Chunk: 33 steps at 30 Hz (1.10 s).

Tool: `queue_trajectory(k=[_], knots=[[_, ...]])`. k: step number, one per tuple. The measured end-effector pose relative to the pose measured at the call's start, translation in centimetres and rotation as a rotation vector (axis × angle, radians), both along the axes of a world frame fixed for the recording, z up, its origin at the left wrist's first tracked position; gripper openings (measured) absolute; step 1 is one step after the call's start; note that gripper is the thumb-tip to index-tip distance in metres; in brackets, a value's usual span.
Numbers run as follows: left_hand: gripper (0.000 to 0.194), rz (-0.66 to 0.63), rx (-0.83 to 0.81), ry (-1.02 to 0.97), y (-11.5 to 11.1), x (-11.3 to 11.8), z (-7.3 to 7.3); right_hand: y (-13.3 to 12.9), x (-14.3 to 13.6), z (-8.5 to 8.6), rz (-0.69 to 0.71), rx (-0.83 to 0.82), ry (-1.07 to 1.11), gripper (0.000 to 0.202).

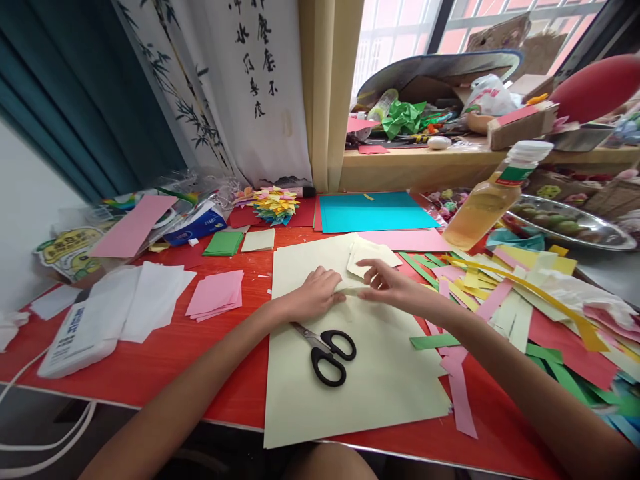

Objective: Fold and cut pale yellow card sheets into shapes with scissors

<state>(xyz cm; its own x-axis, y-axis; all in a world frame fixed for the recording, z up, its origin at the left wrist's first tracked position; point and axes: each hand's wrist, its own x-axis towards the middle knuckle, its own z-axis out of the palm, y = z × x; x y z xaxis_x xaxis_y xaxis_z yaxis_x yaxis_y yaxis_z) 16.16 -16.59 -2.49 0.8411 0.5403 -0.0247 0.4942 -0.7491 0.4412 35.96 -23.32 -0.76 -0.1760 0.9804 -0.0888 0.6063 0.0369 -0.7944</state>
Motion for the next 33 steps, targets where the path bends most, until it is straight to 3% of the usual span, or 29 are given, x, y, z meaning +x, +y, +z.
queue_trajectory(k=[4,8,10,14,19,24,33], knots=[[0.025,0.198,-0.22,-0.161,0.8,-0.5,-0.1,1.1,1.5,-0.5,-0.337,0.174,0.004,0.041],[0.031,0.299,-0.393,-0.268,2.0,0.2,0.6,2.0,3.7,-1.0,-0.503,0.175,-0.011,0.038],[0.033,0.271,-0.376,-0.22,2.9,1.7,1.4,2.2,4.4,-1.3,-0.522,0.187,-0.058,0.039],[0.03,0.265,-0.191,-0.093,4.8,6.4,2.3,2.6,4.7,-2.2,-0.509,0.271,-0.175,0.041],[0.034,0.374,-0.131,-0.014,5.8,10.7,0.5,3.1,4.3,-3.5,-0.437,0.252,-0.211,0.047],[0.053,0.347,-0.081,-0.09,5.4,11.1,-1.5,3.4,4.2,-4.1,-0.408,0.192,-0.045,0.052],[0.061,0.161,-0.123,-0.37,5.0,9.8,-2.5,3.4,4.6,-3.9,-0.427,0.086,0.305,0.053]])
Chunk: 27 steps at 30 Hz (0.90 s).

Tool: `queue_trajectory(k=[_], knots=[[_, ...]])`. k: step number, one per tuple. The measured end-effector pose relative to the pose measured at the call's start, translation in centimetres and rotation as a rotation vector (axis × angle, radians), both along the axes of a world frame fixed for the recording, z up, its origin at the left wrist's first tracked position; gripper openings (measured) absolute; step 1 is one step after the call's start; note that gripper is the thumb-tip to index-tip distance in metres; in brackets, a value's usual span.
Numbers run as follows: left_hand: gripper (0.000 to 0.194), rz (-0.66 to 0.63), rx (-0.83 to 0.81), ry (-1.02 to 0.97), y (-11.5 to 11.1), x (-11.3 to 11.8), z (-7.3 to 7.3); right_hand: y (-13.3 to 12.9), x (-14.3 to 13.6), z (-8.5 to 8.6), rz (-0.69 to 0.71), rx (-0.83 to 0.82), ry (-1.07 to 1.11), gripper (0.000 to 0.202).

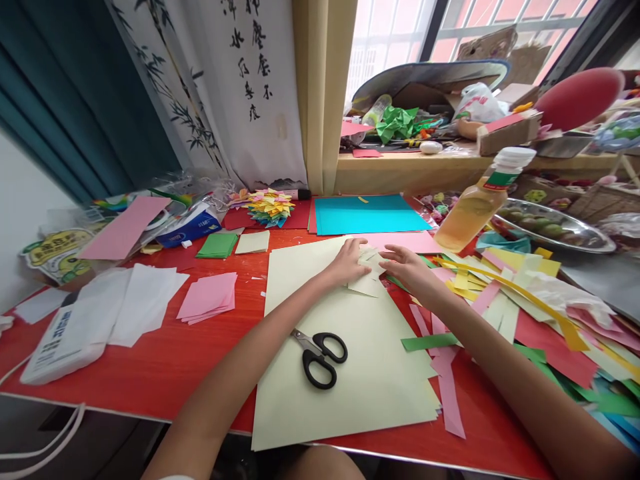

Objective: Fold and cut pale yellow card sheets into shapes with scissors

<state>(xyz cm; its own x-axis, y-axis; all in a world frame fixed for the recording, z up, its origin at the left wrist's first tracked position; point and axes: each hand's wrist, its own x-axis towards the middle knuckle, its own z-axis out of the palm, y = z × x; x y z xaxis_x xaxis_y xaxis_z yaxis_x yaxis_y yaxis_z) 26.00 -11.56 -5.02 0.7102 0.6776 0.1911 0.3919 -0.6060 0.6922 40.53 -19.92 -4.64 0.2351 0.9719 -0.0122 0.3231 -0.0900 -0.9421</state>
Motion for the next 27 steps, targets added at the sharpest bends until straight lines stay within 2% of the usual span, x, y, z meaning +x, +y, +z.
queue_trajectory(k=[4,7,12,15,20,24,27], knots=[[0.06,-0.032,-0.018,-0.079,-0.3,-0.3,-0.1,0.0,0.0,-0.2,-0.017,-0.011,0.012,0.053],[0.059,-0.057,-0.02,-0.108,-0.5,-0.5,0.0,-0.1,-0.2,0.0,-0.016,-0.006,-0.024,0.063],[0.055,-0.094,-0.003,-0.146,-0.6,-0.7,0.1,-0.8,-0.8,0.9,0.094,-0.044,-0.082,0.075],[0.05,-0.109,-0.078,-0.216,-0.6,-0.7,0.2,-1.0,-1.3,1.3,0.103,-0.021,-0.125,0.07],[0.039,-0.115,-0.379,-0.416,-0.4,-0.7,0.5,-0.9,-1.4,1.1,0.074,0.03,-0.056,0.054],[0.036,-0.085,-0.469,-0.361,0.4,-1.4,1.0,-1.0,-1.0,0.9,0.103,-0.046,0.105,0.037],[0.034,-0.085,-0.511,-0.248,1.1,-2.5,1.7,-0.9,-0.9,1.0,0.103,-0.106,0.24,0.035]])
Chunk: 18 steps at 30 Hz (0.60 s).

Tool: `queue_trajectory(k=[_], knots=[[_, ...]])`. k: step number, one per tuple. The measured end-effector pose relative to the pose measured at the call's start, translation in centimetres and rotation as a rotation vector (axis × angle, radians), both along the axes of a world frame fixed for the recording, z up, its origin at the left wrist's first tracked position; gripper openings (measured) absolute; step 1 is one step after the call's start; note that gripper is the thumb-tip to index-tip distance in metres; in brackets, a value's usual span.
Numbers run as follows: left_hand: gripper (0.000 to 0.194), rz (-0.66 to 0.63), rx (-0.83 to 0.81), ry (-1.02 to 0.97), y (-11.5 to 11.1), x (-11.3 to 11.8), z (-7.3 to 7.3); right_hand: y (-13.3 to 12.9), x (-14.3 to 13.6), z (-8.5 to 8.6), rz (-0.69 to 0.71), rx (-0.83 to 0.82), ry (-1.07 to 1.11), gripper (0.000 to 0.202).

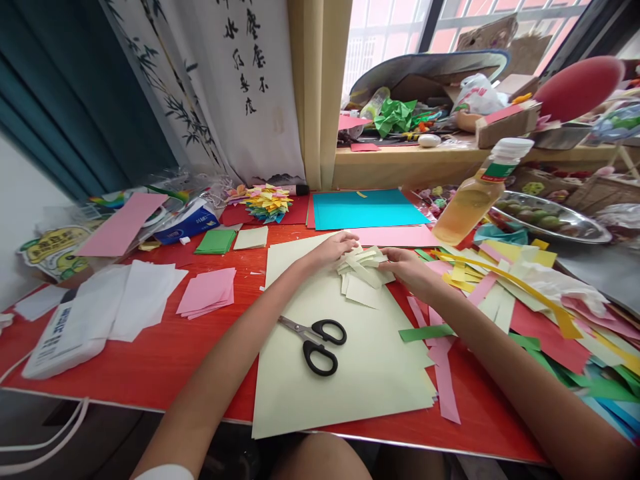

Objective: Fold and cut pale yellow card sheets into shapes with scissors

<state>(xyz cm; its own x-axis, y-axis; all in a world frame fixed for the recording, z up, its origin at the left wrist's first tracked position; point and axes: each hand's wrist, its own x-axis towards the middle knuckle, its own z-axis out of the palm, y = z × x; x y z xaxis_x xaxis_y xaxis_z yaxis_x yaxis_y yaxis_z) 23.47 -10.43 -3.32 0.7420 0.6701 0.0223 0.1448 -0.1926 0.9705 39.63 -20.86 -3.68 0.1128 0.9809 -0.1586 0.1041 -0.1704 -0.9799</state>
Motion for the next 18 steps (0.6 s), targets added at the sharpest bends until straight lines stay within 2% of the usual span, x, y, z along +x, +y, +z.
queue_trajectory(k=[4,8,13,18], knots=[[0.038,-0.089,-0.039,0.142,0.6,-1.5,1.2,0.1,-0.1,0.3,-0.023,-0.051,0.138,0.036],[0.052,-0.11,-0.08,0.223,0.7,-1.7,1.4,-0.1,-0.4,0.5,-0.033,-0.092,0.204,0.035],[0.049,-0.15,-0.076,0.216,-0.2,-1.0,1.7,-0.3,-0.8,0.8,-0.033,-0.103,0.22,0.031],[0.044,-0.15,-0.098,0.169,-1.5,-0.7,3.2,-0.3,-0.6,1.8,-0.057,-0.087,0.222,0.034]])
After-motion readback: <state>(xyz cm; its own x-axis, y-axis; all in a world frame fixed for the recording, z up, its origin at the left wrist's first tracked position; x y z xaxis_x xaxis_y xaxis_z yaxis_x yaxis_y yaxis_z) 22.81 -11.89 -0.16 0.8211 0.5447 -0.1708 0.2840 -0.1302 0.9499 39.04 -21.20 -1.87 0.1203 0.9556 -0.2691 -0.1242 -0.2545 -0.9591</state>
